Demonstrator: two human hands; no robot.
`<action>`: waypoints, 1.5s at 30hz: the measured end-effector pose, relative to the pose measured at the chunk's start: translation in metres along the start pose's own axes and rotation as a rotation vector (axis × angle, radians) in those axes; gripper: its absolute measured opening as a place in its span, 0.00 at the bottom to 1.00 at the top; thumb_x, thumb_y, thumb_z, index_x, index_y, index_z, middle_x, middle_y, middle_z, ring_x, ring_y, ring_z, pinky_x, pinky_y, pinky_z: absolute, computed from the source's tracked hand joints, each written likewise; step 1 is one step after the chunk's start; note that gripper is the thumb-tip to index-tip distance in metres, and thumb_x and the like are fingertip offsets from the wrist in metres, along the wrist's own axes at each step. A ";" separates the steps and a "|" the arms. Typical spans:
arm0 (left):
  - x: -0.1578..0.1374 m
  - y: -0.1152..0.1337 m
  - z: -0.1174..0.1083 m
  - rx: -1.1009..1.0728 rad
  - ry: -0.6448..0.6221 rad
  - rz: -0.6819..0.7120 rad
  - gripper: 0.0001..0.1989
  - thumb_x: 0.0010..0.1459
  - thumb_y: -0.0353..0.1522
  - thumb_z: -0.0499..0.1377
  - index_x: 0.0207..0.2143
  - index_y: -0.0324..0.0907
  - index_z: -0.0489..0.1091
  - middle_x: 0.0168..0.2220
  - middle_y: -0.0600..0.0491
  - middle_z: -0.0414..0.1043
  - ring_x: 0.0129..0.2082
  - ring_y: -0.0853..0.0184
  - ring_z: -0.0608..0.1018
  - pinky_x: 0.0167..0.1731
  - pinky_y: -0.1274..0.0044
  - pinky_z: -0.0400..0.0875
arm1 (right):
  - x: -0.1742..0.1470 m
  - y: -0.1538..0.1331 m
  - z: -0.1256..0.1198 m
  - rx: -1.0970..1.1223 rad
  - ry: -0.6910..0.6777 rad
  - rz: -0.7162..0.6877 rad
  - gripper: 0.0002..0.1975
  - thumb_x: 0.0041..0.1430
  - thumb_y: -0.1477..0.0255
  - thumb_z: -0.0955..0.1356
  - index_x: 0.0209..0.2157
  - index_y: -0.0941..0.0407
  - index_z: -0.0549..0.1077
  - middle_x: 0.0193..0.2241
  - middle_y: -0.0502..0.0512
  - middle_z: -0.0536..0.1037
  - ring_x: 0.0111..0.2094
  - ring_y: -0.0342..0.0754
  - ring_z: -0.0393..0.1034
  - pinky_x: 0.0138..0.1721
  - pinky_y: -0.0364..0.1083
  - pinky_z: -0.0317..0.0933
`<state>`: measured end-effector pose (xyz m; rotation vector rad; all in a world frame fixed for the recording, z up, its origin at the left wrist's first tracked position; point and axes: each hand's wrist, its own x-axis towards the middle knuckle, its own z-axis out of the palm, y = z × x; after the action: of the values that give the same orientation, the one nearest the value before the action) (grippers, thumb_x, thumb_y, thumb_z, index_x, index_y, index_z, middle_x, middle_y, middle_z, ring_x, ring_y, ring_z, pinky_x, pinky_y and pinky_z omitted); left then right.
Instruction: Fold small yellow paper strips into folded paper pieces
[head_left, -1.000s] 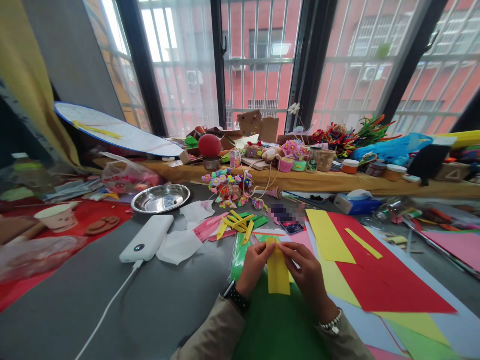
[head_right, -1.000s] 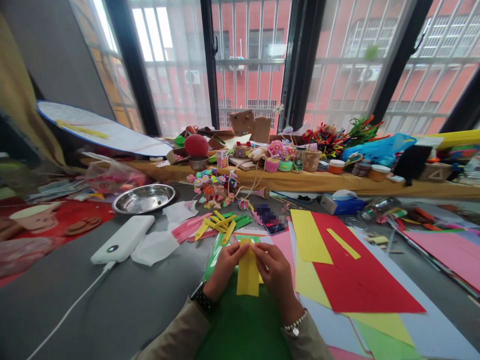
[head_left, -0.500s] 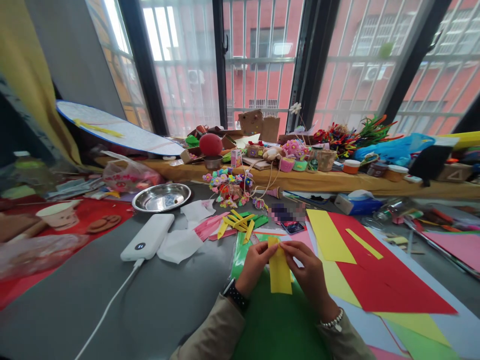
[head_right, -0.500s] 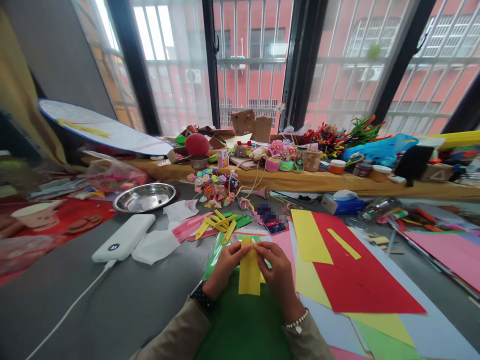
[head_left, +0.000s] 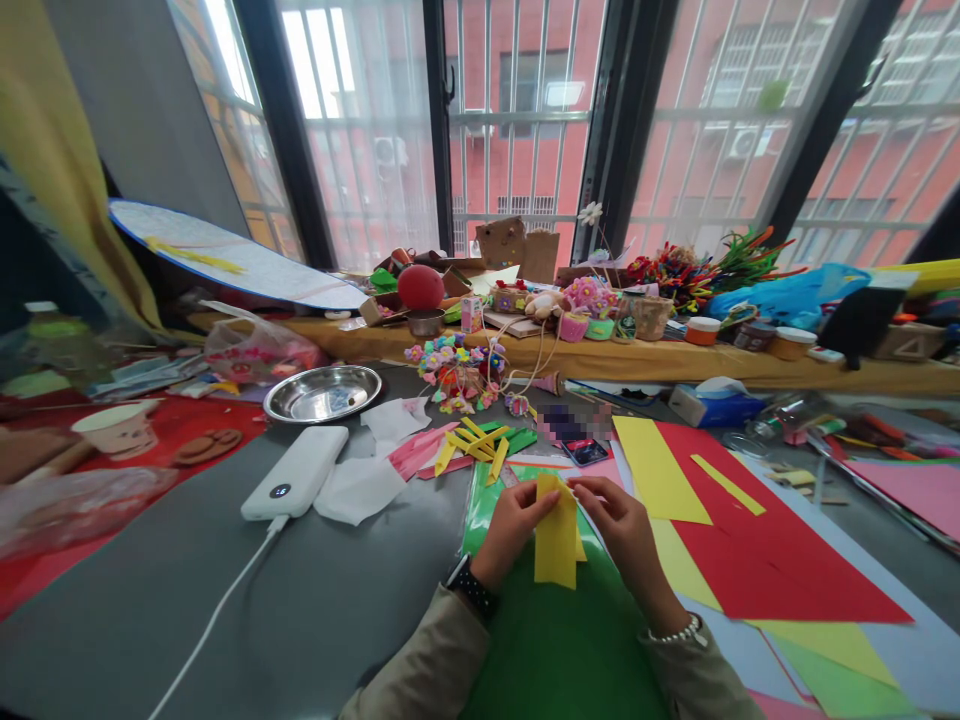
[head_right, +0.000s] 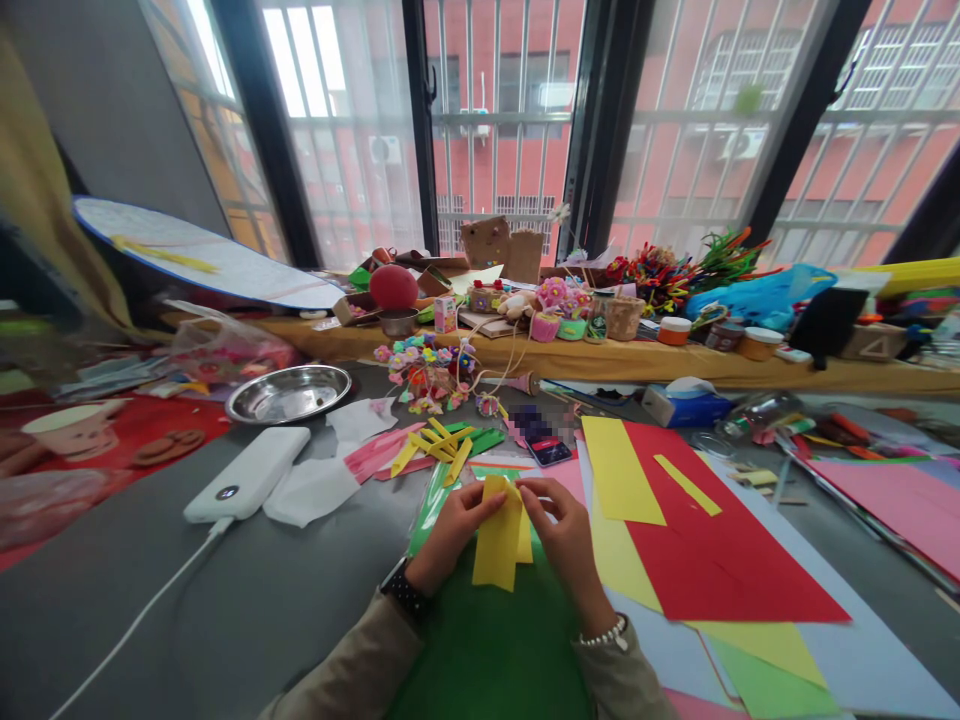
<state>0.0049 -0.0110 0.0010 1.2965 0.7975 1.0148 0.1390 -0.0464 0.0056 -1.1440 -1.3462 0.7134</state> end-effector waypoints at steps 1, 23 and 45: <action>0.000 0.000 0.001 0.008 -0.011 -0.006 0.16 0.41 0.39 0.58 0.30 0.35 0.69 0.26 0.52 0.70 0.27 0.67 0.70 0.28 0.78 0.63 | 0.001 0.002 -0.001 0.037 0.006 0.057 0.11 0.48 0.67 0.63 0.31 0.57 0.70 0.31 0.55 0.73 0.35 0.49 0.66 0.34 0.46 0.62; -0.002 -0.005 0.001 0.150 -0.102 -0.068 0.18 0.40 0.42 0.57 0.23 0.33 0.70 0.20 0.53 0.67 0.20 0.72 0.66 0.20 0.82 0.57 | 0.005 0.018 -0.005 0.181 -0.115 0.252 0.09 0.43 0.67 0.67 0.26 0.58 0.73 0.29 0.54 0.74 0.36 0.50 0.65 0.39 0.46 0.57; -0.002 -0.009 -0.001 0.097 -0.139 -0.085 0.17 0.40 0.40 0.58 0.26 0.33 0.70 0.24 0.51 0.69 0.23 0.70 0.69 0.23 0.80 0.60 | 0.006 0.022 -0.003 0.126 -0.080 0.225 0.10 0.42 0.66 0.67 0.24 0.58 0.72 0.28 0.54 0.74 0.34 0.49 0.65 0.38 0.46 0.56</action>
<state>0.0046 -0.0118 -0.0085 1.3879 0.7963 0.8173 0.1474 -0.0345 -0.0124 -1.1875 -1.2308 1.0021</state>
